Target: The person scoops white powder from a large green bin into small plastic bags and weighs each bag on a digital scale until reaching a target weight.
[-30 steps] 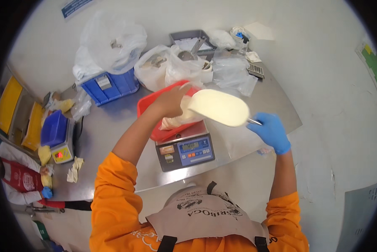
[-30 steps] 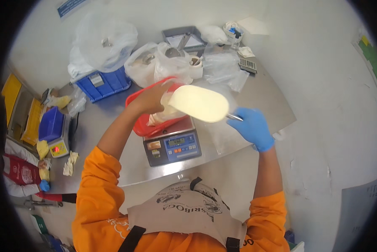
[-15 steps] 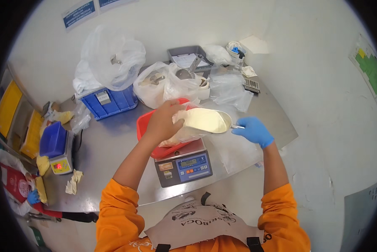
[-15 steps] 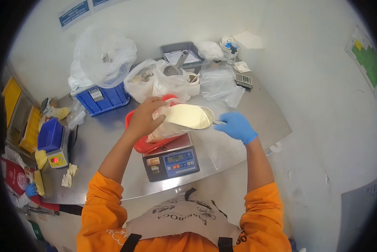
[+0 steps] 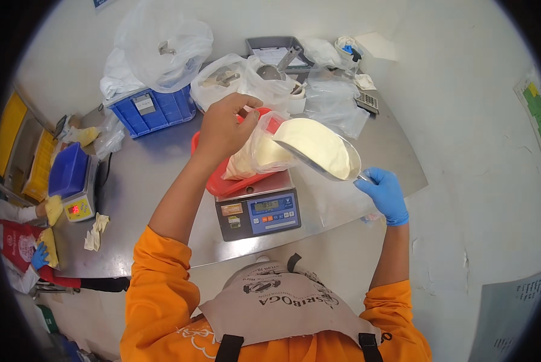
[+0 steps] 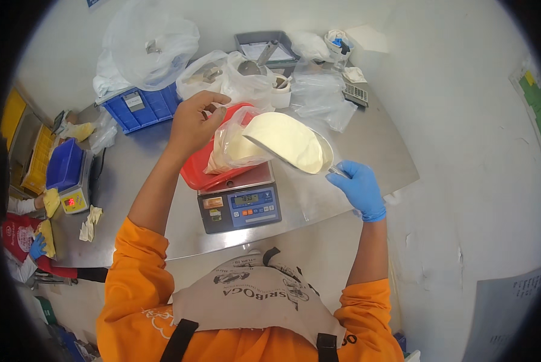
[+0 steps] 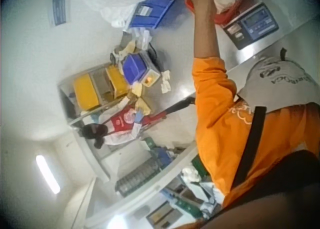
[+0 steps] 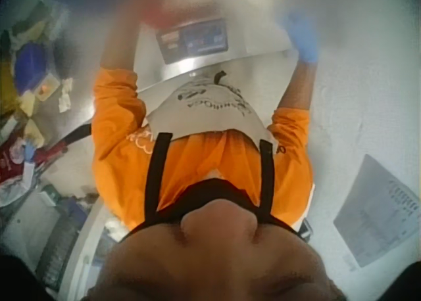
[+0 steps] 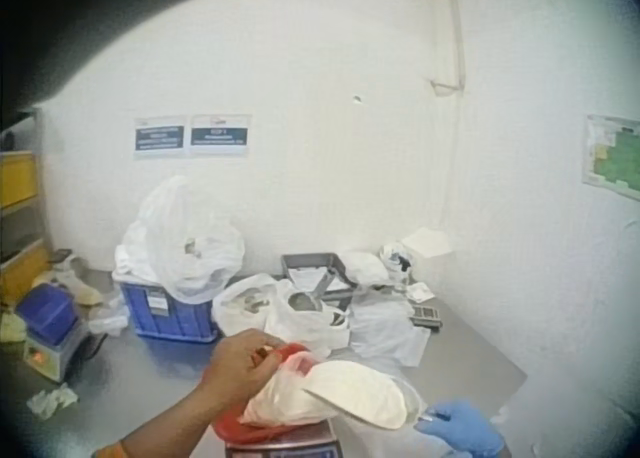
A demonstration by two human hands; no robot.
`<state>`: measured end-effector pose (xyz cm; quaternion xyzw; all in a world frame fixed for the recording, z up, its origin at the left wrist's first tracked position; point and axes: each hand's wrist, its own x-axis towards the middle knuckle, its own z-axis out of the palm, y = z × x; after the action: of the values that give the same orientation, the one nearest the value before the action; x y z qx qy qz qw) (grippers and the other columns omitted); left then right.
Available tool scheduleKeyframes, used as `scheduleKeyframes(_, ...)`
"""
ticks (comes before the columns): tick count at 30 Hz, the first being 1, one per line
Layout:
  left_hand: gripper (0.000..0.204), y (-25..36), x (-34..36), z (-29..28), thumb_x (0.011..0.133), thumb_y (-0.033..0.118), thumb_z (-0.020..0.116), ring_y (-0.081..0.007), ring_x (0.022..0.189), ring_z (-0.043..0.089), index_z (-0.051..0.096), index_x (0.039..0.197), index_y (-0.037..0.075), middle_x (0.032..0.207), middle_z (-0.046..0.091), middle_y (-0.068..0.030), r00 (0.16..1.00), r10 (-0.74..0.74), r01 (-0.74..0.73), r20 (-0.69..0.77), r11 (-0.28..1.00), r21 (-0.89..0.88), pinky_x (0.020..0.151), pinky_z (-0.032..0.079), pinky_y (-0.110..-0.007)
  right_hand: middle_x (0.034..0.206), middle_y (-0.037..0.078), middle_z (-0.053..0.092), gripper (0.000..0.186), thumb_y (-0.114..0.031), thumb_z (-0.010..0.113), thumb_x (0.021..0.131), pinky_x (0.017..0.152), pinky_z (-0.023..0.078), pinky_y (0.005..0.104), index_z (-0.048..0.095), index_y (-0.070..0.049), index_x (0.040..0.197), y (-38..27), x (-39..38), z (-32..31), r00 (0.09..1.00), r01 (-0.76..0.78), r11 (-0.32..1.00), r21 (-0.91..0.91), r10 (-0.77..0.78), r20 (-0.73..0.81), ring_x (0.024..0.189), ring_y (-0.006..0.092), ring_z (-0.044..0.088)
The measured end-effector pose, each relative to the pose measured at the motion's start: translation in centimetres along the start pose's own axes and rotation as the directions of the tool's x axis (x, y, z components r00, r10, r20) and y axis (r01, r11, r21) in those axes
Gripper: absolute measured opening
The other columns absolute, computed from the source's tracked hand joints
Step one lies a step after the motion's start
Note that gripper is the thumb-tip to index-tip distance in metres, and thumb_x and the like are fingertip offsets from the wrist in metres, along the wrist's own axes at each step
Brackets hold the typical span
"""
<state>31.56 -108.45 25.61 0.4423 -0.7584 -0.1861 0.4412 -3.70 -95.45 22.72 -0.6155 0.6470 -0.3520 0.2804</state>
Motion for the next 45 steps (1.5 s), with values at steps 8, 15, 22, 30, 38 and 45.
scheduleKeyframes(8,0.039,-0.4,0.0,1.7,0.077,-0.005,0.057,-0.0298,0.129,0.050,0.075,0.105,0.015,0.138,0.056,-0.0094,0.850,0.402,-0.453,0.341,0.887,0.084,0.106,0.041,-0.039,0.065,0.012,0.059,0.029,-0.028,0.075,0.081,0.058,0.045,0.0333,0.069,0.000,0.084,-1.7,1.0,-1.2,0.996,0.091,0.973,-0.214,-0.086,0.030,0.058,0.0184,0.052)
scheduleKeyframes(15,0.036,-2.0,0.8,2.9,0.075,-0.003,0.057,-0.0351,0.140,0.037,0.078,0.095,0.017,0.148,0.047,-0.0134,0.860,0.289,-0.400,0.420,0.894,0.204,0.115,0.033,-0.043,0.069,0.016,0.064,0.029,-0.032,0.075,0.079,0.060,0.047,0.0377,0.070,-0.003,0.083,-1.9,1.8,-0.7,0.976,0.216,0.904,-0.370,-0.209,0.061,0.061,0.0340,0.060)
scheduleKeyframes(22,0.031,-2.2,1.3,2.8,0.076,-0.002,0.056,-0.0357,0.141,0.037,0.078,0.089,0.016,0.147,0.049,-0.0141,0.851,0.275,-0.416,0.447,0.872,0.256,0.114,0.034,-0.042,0.067,0.016,0.062,0.029,-0.031,0.076,0.078,0.057,0.046,0.0367,0.069,-0.002,0.082,-2.5,2.2,-0.9,0.981,0.193,0.922,-0.336,-0.183,0.063,0.057,0.0311,0.058)
scheduleKeyframes(30,0.026,-0.1,2.0,0.4,0.079,0.002,0.055,-0.0327,0.127,0.051,0.075,0.093,0.010,0.140,0.055,-0.0119,0.933,0.292,-0.312,0.212,0.948,0.068,0.105,0.042,-0.040,0.061,0.008,0.054,0.026,-0.024,0.076,0.079,0.056,0.042,0.0312,0.068,0.001,0.083,-0.5,0.6,-0.9,0.997,0.073,0.980,-0.186,-0.077,-0.015,0.057,0.0128,0.045)
scheduleKeyframes(38,0.029,0.2,2.0,-0.7,0.078,-0.001,0.054,-0.0299,0.121,0.057,0.072,0.098,0.009,0.130,0.063,-0.0115,0.968,0.188,-0.201,0.168,0.977,0.065,0.101,0.046,-0.037,0.063,0.008,0.055,0.027,-0.022,0.076,0.079,0.057,0.043,0.0302,0.068,0.003,0.085,0.1,0.3,-1.7,0.998,0.032,0.995,-0.099,-0.037,-0.048,0.059,0.0110,0.046)
scheduleKeyframes(45,0.033,-0.2,1.2,2.0,0.074,-0.007,0.054,-0.0360,0.133,0.045,0.073,0.095,0.011,0.140,0.055,-0.0128,0.844,0.365,-0.391,0.393,0.920,-0.013,0.111,0.038,-0.044,0.063,0.011,0.059,0.025,-0.022,0.076,0.080,0.057,0.044,0.0317,0.069,0.001,0.085,-1.7,1.0,-1.9,0.990,0.124,0.964,-0.235,-0.136,-0.035,0.056,0.0155,0.050)
